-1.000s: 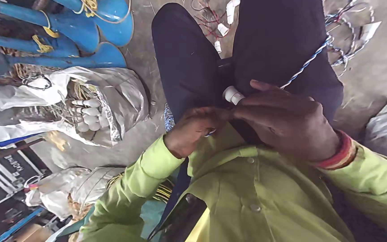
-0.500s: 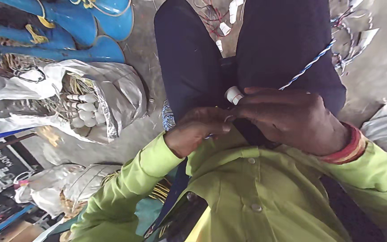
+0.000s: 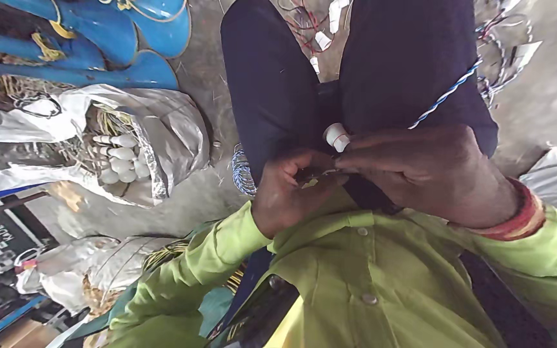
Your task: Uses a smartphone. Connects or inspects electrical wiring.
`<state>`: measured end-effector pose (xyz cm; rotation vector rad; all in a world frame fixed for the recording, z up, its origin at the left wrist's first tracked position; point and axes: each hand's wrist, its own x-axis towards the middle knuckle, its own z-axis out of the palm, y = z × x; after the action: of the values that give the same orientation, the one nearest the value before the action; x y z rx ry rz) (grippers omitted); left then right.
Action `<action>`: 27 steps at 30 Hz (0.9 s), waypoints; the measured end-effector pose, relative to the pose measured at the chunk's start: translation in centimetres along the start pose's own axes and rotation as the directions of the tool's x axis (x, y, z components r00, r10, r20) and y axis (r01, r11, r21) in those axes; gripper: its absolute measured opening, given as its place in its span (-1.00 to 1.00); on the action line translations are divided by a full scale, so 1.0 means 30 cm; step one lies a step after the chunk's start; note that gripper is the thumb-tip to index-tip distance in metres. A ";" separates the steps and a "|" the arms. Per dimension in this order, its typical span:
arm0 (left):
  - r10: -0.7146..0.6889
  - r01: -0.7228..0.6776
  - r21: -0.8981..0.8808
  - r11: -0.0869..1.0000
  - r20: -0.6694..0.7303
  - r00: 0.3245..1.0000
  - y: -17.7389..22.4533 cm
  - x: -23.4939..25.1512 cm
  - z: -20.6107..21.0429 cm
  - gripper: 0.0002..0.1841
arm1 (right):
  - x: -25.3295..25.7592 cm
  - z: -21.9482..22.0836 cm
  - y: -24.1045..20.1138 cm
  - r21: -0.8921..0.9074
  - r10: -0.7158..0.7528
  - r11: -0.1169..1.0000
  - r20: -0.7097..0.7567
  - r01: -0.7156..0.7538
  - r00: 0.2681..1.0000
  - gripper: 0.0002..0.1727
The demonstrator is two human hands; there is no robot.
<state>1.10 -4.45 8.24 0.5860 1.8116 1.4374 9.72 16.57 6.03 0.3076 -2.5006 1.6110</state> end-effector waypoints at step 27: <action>-0.184 0.156 -0.247 0.956 -0.095 0.978 -0.012 0.016 0.004 -0.76 | -0.033 0.086 -0.003 -0.155 -0.091 0.986 -0.195 0.061 0.976 -0.82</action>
<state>0.93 -4.12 7.76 0.2217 1.6985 1.5673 10.67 14.29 4.82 0.2073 -2.4054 1.3456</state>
